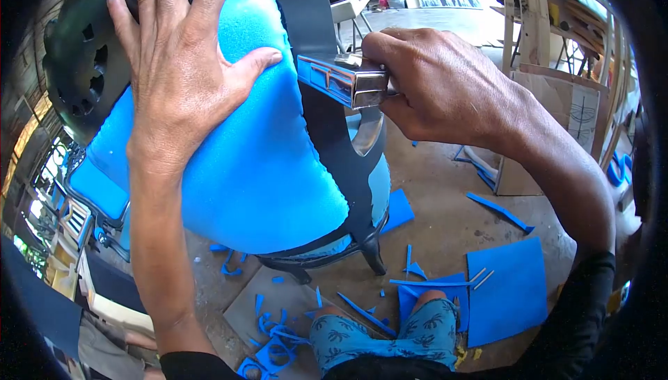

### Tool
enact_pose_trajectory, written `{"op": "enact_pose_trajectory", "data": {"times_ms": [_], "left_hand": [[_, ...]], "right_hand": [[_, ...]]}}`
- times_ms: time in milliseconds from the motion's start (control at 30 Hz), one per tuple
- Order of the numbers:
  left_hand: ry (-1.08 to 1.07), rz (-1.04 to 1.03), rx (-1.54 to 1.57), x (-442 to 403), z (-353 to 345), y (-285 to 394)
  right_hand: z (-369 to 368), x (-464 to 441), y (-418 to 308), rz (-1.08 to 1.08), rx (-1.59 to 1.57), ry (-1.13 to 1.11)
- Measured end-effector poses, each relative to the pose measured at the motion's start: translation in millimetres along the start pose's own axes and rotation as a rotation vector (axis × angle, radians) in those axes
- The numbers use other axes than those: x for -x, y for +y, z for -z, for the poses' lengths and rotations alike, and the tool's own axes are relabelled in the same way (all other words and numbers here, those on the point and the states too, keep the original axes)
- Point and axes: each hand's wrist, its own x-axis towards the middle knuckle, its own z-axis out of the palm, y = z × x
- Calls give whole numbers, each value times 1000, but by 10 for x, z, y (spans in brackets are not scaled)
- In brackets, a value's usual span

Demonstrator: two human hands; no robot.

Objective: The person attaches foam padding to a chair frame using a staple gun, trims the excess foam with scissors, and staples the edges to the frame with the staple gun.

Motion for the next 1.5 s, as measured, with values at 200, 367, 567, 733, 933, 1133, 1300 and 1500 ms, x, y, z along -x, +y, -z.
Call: {"op": "enact_pose_trajectory", "data": {"times_ms": [200, 367, 567, 733, 933, 1133, 1300, 1500], "left_hand": [[8, -3, 0, -6, -1, 14], [42, -1, -56, -18, -59, -2], [181, -65, -37, -19, -143, -18], [80, -7, -83, -33, -93, 10], [171, -64, -31, 31, -99, -9], [143, -2, -100, -16, -140, 19], [244, -116, 86, 42, -107, 15], [173, -14, -120, -13, -173, 9]], "right_hand": [[-9, -126, -59, 8, 68, -46], [-58, -152, -38, 55, 138, 14], [-72, -169, -40, 153, 230, 149], [-97, -255, 8, 73, 256, 49], [-206, -350, 283, 302, 224, 178], [-243, 68, 353, 257, -11, 144], [-173, 113, 108, 167, 78, 155], [-157, -2, -6, 162, 180, 186]]}}
